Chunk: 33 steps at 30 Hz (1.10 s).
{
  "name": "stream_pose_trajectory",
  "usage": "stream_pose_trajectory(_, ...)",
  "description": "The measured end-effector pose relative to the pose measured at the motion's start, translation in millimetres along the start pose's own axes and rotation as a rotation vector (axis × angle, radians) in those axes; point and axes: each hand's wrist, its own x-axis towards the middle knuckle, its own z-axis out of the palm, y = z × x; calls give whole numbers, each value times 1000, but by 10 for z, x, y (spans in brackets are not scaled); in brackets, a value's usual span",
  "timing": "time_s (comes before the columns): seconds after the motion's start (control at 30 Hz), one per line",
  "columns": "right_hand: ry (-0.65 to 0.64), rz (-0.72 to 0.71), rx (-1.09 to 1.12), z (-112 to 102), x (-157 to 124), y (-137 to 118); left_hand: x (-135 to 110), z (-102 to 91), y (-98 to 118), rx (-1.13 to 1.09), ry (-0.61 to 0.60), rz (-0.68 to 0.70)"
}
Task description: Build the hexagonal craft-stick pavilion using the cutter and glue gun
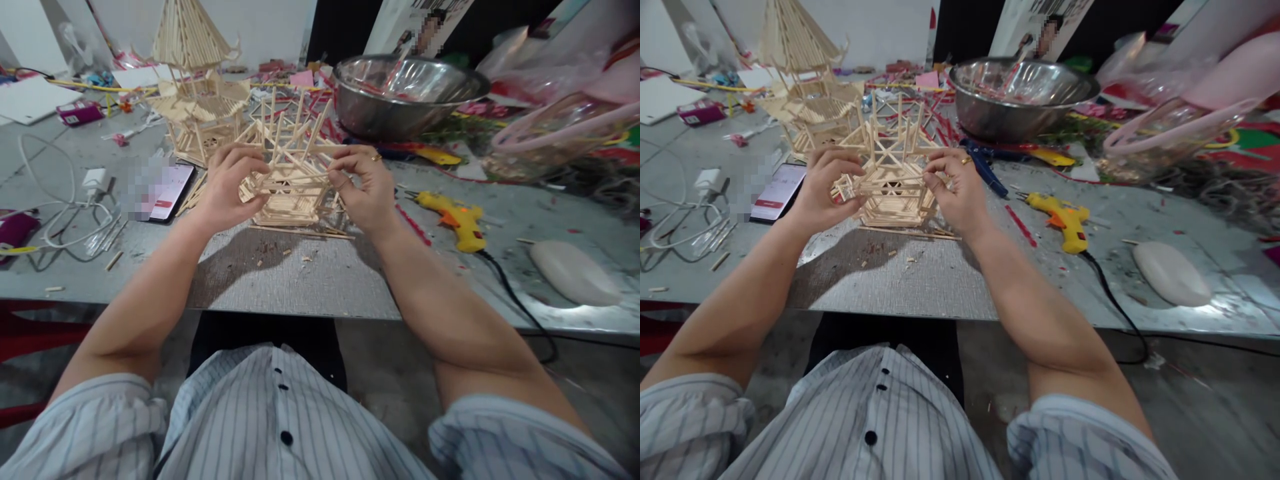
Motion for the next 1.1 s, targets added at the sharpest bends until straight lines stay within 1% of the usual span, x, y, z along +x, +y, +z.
stream_pose_trajectory(0.1,48,-33,107,4,-1,-9,0,37,3,8,-11,12)
stream_pose_trajectory(0.23,144,-107,273,61,6,60,-11,75,-40,28,-4,70)
stream_pose_trajectory(0.37,148,-108,361,123,12,126,-9,122,-97,51,33,120)
stream_pose_trajectory(0.5,158,-97,427,161,8,133,-5,144,-111,78,59,147)
stream_pose_trajectory(0.63,187,-52,428,180,1,108,-3,139,-92,75,71,156)
stream_pose_trajectory(0.77,206,-62,425,187,-7,86,1,140,-91,73,76,158)
stream_pose_trajectory(0.97,144,-61,375,153,1,120,10,152,-111,76,86,173)
stream_pose_trajectory(1.1,124,-102,310,111,8,132,21,149,-111,74,78,174)
